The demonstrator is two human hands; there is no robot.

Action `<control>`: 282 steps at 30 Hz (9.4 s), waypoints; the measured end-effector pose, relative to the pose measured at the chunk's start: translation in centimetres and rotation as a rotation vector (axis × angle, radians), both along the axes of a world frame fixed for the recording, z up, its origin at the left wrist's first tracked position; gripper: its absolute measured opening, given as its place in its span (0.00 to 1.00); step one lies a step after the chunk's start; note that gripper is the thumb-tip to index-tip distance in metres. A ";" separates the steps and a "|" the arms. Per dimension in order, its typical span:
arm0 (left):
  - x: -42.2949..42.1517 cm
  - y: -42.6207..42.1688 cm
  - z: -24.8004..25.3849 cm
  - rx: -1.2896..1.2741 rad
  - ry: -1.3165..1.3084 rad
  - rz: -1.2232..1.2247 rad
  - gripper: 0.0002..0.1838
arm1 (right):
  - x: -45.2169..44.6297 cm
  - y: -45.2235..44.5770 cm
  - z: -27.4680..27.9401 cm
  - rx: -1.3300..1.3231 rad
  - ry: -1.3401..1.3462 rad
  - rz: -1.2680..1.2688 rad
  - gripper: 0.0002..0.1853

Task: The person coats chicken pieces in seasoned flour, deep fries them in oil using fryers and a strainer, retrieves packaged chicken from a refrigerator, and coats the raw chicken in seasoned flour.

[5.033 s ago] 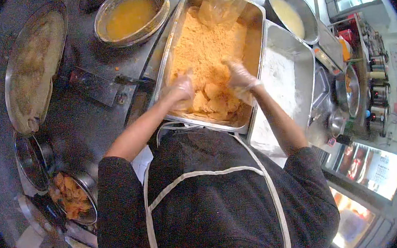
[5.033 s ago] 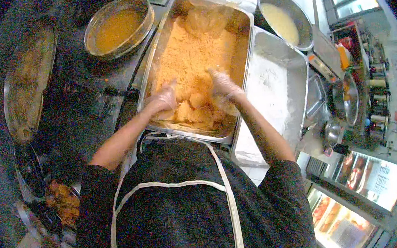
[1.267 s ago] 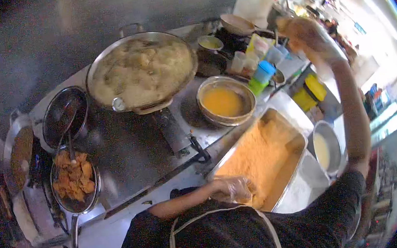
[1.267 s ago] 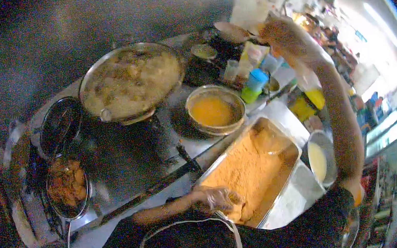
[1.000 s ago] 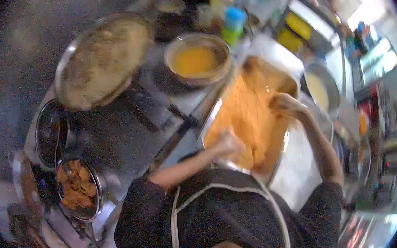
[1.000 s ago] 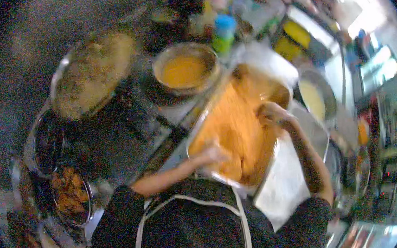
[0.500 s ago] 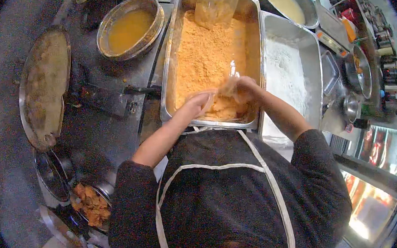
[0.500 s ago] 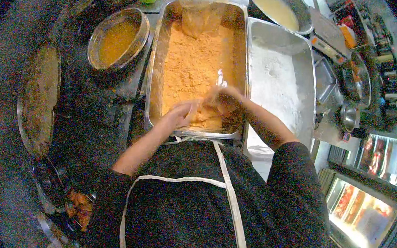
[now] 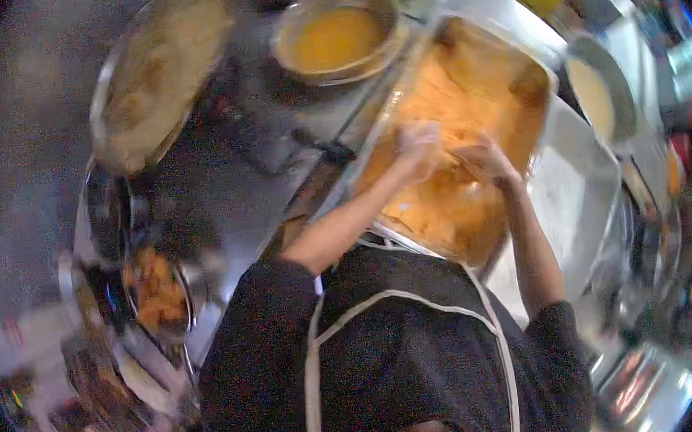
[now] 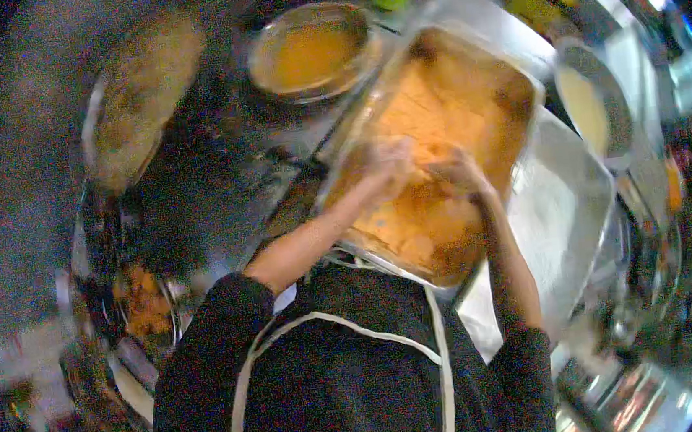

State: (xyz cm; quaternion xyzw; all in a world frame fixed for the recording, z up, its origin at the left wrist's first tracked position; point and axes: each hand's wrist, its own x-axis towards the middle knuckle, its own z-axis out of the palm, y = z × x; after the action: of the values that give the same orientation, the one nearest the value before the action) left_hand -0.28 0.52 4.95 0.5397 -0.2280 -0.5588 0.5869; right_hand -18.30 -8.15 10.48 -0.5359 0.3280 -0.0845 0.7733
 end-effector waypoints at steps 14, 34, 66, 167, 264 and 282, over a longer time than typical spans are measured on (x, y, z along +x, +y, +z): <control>0.0 0.6 -2.2 -0.303 0.419 -0.220 0.09 | -1.6 -5.1 -14.9 0.029 -0.077 0.239 0.22; 0.5 -0.6 -2.0 -0.409 -0.795 0.064 0.16 | -6.1 -5.5 -5.5 -0.836 0.380 -0.419 0.24; 1.7 -1.7 1.9 -0.056 0.275 -0.347 0.29 | 1.7 1.8 1.3 -0.201 0.315 -0.109 0.13; 2.7 -0.3 -3.6 0.115 -1.184 -0.120 0.13 | 4.2 -0.8 -3.6 -0.956 0.553 -0.076 0.15; 18.2 26.6 36.7 -0.304 -1.370 0.109 0.13 | -7.6 -8.4 -1.0 -1.455 0.276 0.431 0.17; 12.6 20.1 4.9 -0.286 -0.184 -0.127 0.12 | 29.1 5.8 37.5 -0.416 -0.003 0.249 0.13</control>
State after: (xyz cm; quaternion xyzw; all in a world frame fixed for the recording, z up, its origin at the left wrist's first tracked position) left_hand 12.28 20.63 9.83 0.4840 -0.3913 -0.5049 0.5981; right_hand 10.77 -2.37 48.01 -0.7199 0.2338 -0.0552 0.6512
